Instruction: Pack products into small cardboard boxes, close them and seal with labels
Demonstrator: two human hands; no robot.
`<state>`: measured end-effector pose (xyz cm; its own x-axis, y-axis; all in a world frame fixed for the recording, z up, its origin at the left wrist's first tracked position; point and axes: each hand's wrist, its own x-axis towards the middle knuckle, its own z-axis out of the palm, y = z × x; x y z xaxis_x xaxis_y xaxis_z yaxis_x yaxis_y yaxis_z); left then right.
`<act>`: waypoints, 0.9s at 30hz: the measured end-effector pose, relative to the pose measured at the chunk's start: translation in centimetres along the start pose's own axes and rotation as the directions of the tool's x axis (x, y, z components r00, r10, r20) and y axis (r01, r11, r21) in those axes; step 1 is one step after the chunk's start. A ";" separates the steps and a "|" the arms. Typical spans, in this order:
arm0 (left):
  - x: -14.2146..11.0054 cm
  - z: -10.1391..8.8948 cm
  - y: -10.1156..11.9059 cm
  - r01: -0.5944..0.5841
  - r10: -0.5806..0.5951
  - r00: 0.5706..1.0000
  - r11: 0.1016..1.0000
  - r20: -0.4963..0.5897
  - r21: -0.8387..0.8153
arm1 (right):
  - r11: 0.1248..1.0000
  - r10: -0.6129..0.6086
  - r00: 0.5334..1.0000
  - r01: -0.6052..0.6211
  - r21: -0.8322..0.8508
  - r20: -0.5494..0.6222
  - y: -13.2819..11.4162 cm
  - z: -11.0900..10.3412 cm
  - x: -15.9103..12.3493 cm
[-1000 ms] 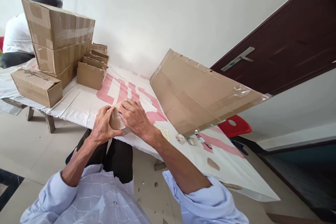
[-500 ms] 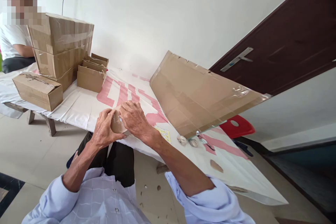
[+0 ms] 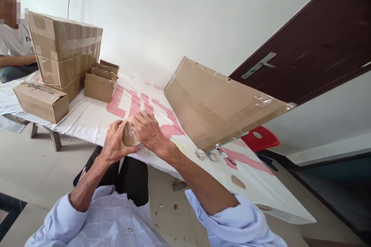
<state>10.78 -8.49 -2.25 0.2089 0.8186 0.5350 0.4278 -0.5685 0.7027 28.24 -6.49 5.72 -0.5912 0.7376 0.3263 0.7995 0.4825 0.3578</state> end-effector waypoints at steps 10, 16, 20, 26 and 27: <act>0.1 0.3 -0.1 0.000 0.000 1.000 1.000 0.007 -0.001 | 0.999 -0.010 0.999 0.012 -0.049 0.037 -0.1 -0.3 0.0; 0.1 0.5 -0.4 -0.011 0.011 1.000 1.000 -0.012 0.002 | 0.999 -0.019 1.000 0.019 -0.025 0.010 0.1 -0.2 -0.2; 0.0 0.4 -0.3 0.011 -0.011 1.000 1.000 -0.007 0.012 | 0.999 -0.030 0.999 0.029 0.032 0.018 0.4 -0.5 -0.1; -0.1 0.2 0.0 0.006 -0.006 1.000 1.000 -0.004 0.014 | 0.998 -0.033 0.998 0.030 0.053 0.062 0.6 -1.3 0.0; -0.1 0.2 0.1 0.008 -0.008 1.000 1.000 -0.004 0.011 | 0.998 -0.031 0.997 0.027 0.054 0.070 0.5 -1.3 0.0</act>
<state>10.95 -8.56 -2.32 0.2016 0.8228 0.5313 0.4392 -0.5608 0.7018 28.50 -6.84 7.06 -0.6067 0.7535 0.2534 0.7877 0.5270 0.3189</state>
